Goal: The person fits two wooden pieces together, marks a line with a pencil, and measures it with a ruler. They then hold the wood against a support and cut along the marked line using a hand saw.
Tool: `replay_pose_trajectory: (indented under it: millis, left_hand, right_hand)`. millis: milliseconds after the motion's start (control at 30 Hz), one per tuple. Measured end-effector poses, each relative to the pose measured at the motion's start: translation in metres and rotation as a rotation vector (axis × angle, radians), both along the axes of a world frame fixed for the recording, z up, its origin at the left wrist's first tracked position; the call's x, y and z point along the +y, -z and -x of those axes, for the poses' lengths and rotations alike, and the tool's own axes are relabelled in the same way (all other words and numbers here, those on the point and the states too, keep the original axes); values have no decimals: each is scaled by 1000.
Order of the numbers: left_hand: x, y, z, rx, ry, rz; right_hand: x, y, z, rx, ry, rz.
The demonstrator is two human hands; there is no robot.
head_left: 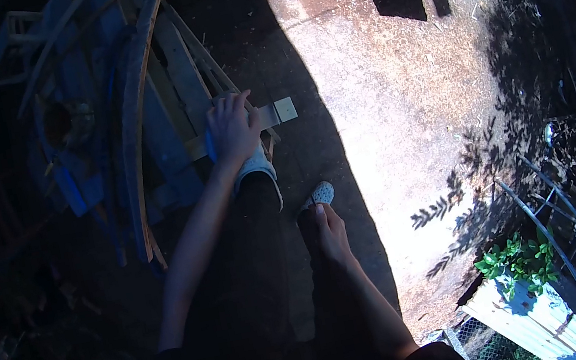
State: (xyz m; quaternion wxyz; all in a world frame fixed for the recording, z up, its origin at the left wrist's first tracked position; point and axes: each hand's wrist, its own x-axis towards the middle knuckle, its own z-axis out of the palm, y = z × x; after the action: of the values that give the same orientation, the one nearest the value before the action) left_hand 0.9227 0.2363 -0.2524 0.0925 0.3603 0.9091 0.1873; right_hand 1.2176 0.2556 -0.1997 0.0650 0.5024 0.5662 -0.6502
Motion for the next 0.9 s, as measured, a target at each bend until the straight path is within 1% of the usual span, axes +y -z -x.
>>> replay_pose_trajectory:
  millis: [33,100,133,200,233,300,367,433,567,667,733,867,900]
  left_hand:
    - [0,4,-1,38,-62,-105]
    - [0,5,-1,46,-60,-116]
    - [-1,6,0,60,-44,-115]
    - [1,3,1,40,-50,-81]
    - [1,3,1,23,-34,-45]
    - [1,4,2,37,-28,-49]
    - [3,4,1,48,-32,-45]
    - [2,3,2,45,-29,-16]
    - [2,-3,1,52,-9,26]
    - [3,-3,-1,70,-4,60]
    - [3,-2,0,75,-1,54]
    - [5,-4,2,72,-8,61]
    - [5,-5,2,68,-10,64]
  right_hand:
    - [-1,2,1,24,17,-44]
    - [-1,8,2,103,24,-126]
    - [0,14,1,101,13,-129]
    - [0,35,-8,-41,-46,4]
    - [-9,56,-16,-25,-9,-28]
    - [-18,70,-22,13,35,-38]
    - [-21,73,-23,47,70,-40]
    - [-29,75,-25,100,154,-1]
    - [-35,82,-19,153,192,5]
    - [-25,88,-11,180,129,-53]
    - [-15,93,-3,92,51,-54]
    - [-6,96,15,88,79,12]
    - [-7,95,15,79,47,-15]
